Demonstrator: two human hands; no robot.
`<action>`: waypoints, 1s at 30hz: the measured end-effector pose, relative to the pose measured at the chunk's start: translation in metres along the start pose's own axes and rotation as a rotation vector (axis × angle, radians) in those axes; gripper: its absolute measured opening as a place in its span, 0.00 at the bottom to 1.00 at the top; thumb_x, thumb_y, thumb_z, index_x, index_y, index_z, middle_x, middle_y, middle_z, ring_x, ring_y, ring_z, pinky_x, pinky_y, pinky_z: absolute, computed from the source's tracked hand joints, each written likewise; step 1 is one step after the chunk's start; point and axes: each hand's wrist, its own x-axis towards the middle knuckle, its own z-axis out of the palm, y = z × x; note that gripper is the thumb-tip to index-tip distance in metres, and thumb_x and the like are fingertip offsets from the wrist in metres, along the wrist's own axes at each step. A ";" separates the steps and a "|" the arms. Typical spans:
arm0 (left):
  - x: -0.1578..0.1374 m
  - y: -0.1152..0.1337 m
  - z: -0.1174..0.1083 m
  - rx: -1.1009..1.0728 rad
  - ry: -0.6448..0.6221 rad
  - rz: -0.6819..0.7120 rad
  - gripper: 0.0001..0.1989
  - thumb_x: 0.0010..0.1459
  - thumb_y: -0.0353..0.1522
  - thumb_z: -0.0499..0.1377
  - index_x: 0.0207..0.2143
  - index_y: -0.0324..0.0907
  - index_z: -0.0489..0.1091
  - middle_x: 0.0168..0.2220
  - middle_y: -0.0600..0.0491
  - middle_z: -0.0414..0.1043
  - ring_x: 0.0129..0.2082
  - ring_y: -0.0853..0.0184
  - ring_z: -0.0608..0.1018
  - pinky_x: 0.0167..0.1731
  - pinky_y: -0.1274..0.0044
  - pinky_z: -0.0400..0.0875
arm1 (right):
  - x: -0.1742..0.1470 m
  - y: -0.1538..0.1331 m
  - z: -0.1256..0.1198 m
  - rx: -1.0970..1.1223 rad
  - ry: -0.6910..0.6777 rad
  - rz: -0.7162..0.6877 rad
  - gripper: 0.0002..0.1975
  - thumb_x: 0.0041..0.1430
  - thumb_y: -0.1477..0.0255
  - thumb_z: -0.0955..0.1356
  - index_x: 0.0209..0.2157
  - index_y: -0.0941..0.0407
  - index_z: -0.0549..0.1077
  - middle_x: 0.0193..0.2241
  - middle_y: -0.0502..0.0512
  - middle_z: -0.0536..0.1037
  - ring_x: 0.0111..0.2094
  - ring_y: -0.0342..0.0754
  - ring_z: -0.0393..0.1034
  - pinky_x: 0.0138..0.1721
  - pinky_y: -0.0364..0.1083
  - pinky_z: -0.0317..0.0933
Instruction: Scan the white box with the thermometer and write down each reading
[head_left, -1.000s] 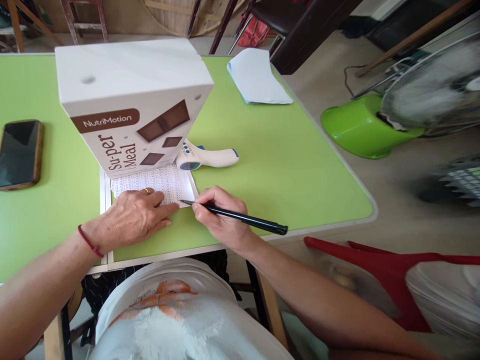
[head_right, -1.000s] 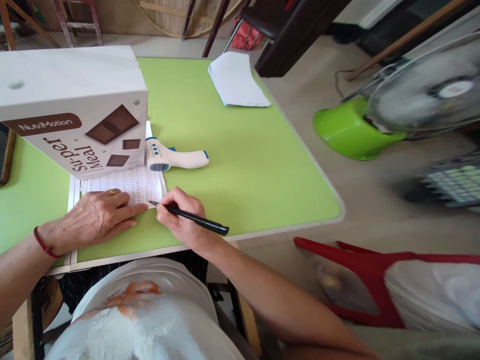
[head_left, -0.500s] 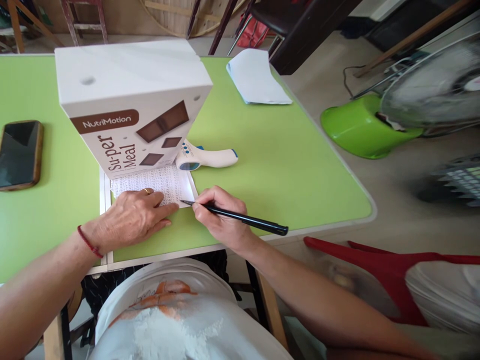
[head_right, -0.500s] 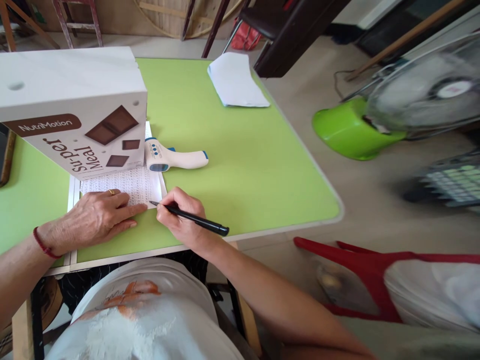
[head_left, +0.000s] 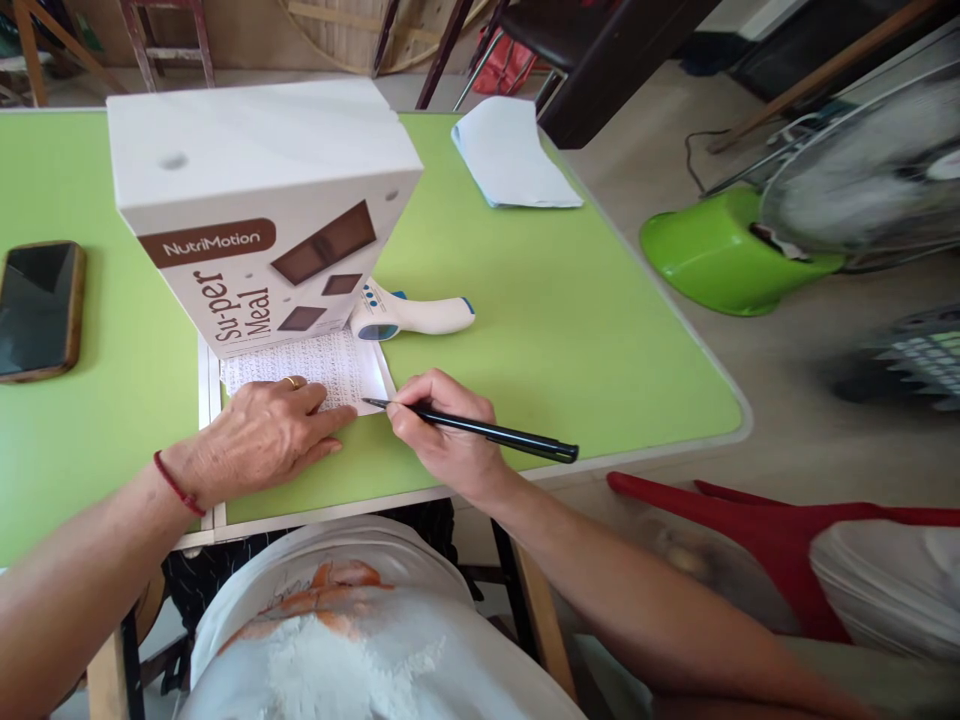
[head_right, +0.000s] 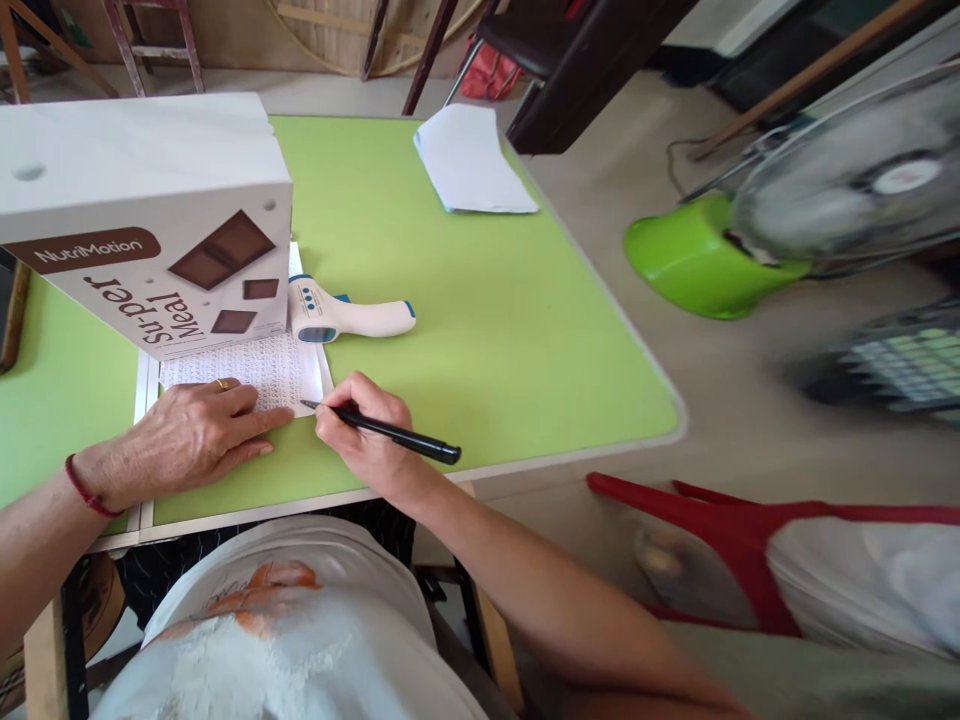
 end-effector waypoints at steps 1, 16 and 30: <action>0.000 0.000 0.000 0.000 -0.001 -0.001 0.14 0.66 0.38 0.51 0.49 0.45 0.69 0.30 0.52 0.68 0.25 0.66 0.70 0.19 0.77 0.57 | 0.000 0.000 0.000 0.001 0.000 -0.002 0.07 0.51 0.73 0.65 0.22 0.53 0.63 0.15 0.44 0.66 0.17 0.40 0.60 0.20 0.41 0.57; -0.001 0.000 0.000 -0.002 -0.002 0.001 0.14 0.65 0.39 0.53 0.49 0.45 0.69 0.30 0.52 0.69 0.25 0.64 0.71 0.19 0.76 0.58 | 0.000 0.002 0.000 0.008 -0.005 0.029 0.07 0.50 0.72 0.65 0.22 0.52 0.62 0.15 0.43 0.65 0.17 0.40 0.59 0.20 0.41 0.56; 0.000 -0.001 0.002 -0.025 -0.041 -0.016 0.15 0.67 0.39 0.49 0.49 0.45 0.70 0.32 0.51 0.70 0.26 0.63 0.72 0.20 0.76 0.61 | 0.020 0.001 -0.025 -0.434 0.058 -0.232 0.08 0.52 0.79 0.65 0.30 0.53 0.73 0.28 0.53 0.76 0.28 0.46 0.69 0.29 0.46 0.63</action>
